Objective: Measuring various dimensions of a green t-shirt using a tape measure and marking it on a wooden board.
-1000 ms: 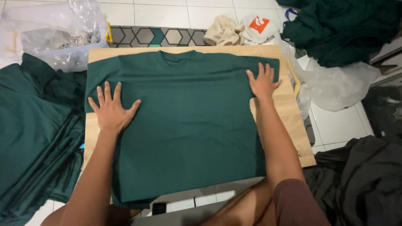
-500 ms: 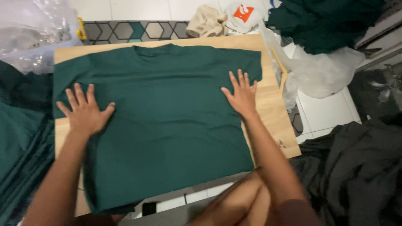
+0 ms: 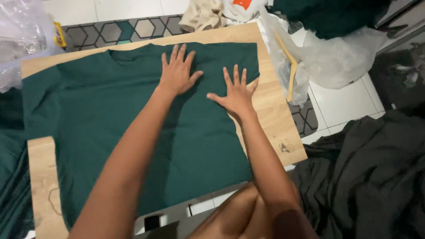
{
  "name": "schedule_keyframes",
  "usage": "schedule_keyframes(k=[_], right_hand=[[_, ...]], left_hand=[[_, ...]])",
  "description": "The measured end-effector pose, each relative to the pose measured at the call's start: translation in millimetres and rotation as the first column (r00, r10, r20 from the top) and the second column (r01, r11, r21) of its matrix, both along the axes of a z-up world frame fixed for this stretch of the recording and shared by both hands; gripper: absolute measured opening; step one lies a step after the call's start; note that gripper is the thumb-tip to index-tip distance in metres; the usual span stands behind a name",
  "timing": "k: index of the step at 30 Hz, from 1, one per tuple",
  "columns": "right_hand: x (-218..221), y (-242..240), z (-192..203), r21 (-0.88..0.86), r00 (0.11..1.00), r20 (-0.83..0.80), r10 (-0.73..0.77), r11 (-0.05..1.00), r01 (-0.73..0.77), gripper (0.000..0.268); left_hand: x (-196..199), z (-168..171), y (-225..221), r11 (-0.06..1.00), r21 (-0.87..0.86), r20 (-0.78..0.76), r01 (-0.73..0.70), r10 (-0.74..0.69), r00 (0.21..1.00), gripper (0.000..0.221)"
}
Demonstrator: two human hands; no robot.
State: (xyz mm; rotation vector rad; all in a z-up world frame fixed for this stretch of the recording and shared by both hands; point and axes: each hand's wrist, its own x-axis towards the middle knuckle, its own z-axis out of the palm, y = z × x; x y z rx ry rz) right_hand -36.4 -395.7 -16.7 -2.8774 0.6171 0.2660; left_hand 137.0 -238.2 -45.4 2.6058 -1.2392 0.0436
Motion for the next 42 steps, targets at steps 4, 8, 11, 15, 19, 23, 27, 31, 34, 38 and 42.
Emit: schedule_keyframes(k=[4,8,11,15,19,23,27,31,34,38,42], right_hand=[[3,-16,35,0.088,0.964,-0.262,-0.036,0.994,0.061,0.132],[5,-28,34,0.043,0.952,-0.285,-0.108,0.991,0.125,0.138],[4,-34,37,0.064,0.958,-0.260,-0.122,0.988,0.143,0.135],[-1,-51,33,0.198,0.954,-0.157,-0.256,0.938,0.284,0.110],[-5,-36,14,0.047,0.972,-0.010,-0.236,0.971,0.236,0.119],[2,-7,27,0.052,0.994,0.081,-0.068,0.997,0.064,0.102],[8,7,18,0.180,0.984,-0.176,0.007,0.983,0.025,0.108],[8,6,7,0.058,0.990,-0.140,0.009,0.998,0.000,0.111],[0,10,12,0.097,0.995,-0.096,0.032,0.995,-0.023,0.111],[-3,16,7,0.063,1.000,0.025,0.019,0.998,-0.020,0.105],[-5,13,-6,0.028,0.983,0.178,0.040,0.999,-0.046,0.091]], left_hand=[[-1,19,-16,0.966,0.243,-0.226,-0.093,0.150,0.962,0.103],[-2,4,-13,0.975,0.202,-0.090,-0.090,0.110,0.990,0.106],[-4,0,-12,0.984,0.153,-0.025,-0.092,0.096,0.995,0.102],[2,-7,-12,0.986,0.145,-0.066,-0.086,0.096,0.993,0.108],[4,13,15,0.990,-0.085,-0.380,-0.116,0.076,0.922,0.101],[-11,10,100,0.943,-0.267,0.032,-0.198,0.214,0.976,0.077],[-11,16,239,0.851,-0.309,0.164,-0.425,0.488,0.858,0.057],[7,-40,354,0.778,-0.254,0.168,-0.575,0.621,0.765,0.052],[0,-9,365,0.855,-0.040,-0.042,-0.518,0.516,0.856,0.077],[-12,19,356,0.716,0.155,-0.200,-0.681,0.698,0.688,0.112],[-18,19,356,0.690,-0.091,-0.203,-0.718,0.693,0.692,0.106]])
